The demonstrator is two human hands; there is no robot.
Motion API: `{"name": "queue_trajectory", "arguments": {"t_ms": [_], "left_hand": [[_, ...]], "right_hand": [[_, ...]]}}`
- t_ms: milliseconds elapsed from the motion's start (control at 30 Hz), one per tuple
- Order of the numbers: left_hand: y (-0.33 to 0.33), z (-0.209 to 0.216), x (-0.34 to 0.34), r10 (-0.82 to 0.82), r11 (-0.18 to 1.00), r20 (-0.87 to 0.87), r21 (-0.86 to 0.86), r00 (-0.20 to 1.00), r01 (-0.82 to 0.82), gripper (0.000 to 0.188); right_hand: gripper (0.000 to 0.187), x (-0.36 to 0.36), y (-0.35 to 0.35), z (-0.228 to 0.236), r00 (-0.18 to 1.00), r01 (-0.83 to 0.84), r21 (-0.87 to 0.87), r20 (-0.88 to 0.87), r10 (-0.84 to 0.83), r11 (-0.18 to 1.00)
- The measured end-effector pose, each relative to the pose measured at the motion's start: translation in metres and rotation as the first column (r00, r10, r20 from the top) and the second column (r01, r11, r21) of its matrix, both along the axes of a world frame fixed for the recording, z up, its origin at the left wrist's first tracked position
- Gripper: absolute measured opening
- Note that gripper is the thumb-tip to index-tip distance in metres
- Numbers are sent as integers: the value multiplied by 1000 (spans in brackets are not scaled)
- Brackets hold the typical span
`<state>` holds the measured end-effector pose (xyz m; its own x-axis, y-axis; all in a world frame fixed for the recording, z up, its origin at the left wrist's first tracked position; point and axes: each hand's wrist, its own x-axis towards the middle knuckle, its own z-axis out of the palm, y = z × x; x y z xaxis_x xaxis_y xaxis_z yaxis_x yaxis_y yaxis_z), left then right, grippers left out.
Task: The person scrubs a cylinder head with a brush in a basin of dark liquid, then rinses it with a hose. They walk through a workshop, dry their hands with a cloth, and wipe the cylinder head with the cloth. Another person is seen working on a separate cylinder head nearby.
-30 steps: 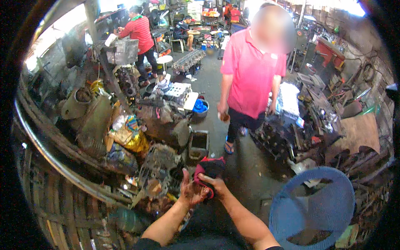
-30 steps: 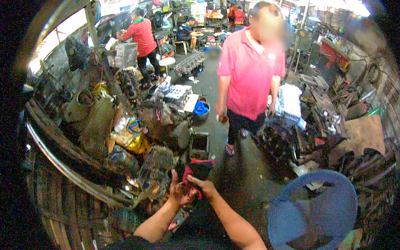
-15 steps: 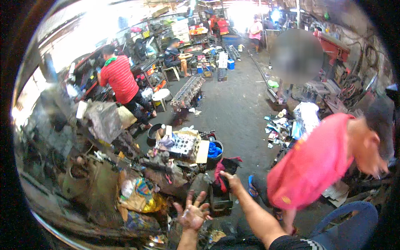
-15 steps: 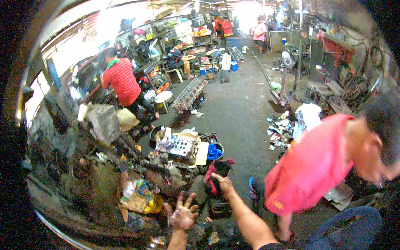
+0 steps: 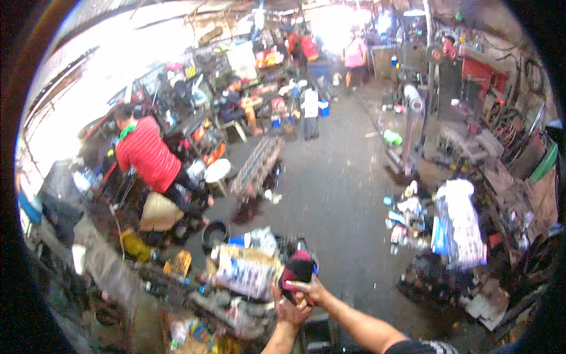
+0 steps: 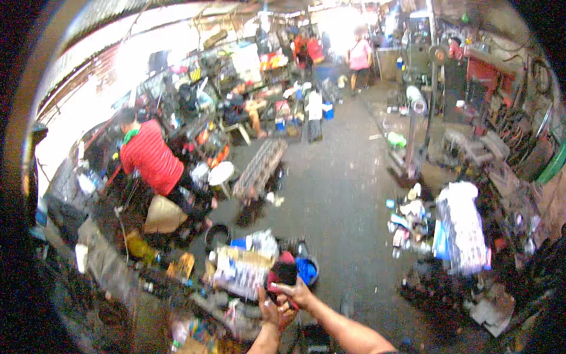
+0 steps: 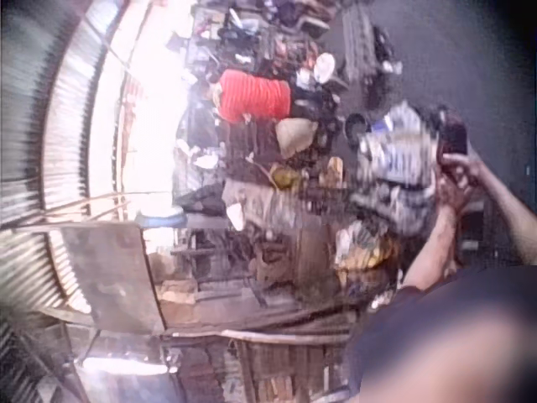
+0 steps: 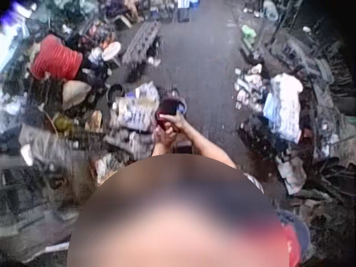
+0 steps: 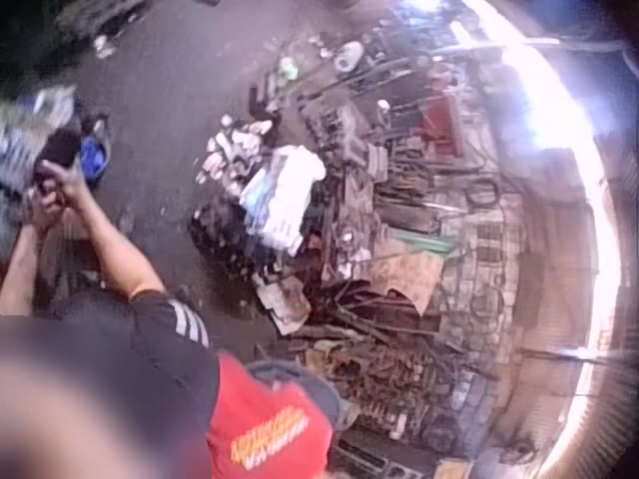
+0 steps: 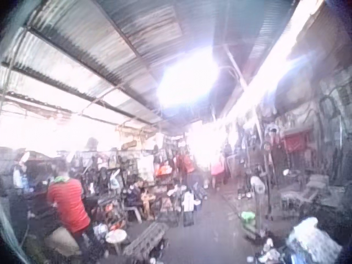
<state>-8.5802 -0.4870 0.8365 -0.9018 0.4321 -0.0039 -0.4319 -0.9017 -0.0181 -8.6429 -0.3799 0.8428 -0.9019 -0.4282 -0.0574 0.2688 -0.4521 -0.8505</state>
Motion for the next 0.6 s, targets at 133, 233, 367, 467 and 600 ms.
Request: {"name": "queue_trajectory", "arguments": {"t_ms": [133, 233, 367, 467, 600], "left_hand": [[26, 12, -131, -47, 996, 44, -72, 998, 50, 79], [47, 24, -205, -44, 992, -34, -118, 998, 39, 86], [47, 34, -307, 5, 916, -13, -400, 1000, -9, 90], [48, 23, -400, 223, 817, 67, -557, 972, -149, 88], [108, -32, -528, -202, 597, -346, -785, 916, -165, 76]], "right_hand": [[20, -123, 31, -13, 962, 245, 326, -201, -187, 913], [19, -210, 70, -9, 714, 672, 451, -605, -353, 588], [21, -315, 149, 40, 778, 620, 220, -300, -552, 753], [32, -371, 177, 60, 923, 381, 430, -226, -311, 819], [43, -455, 129, 14, 846, 491, 636, -510, -153, 595]]}}
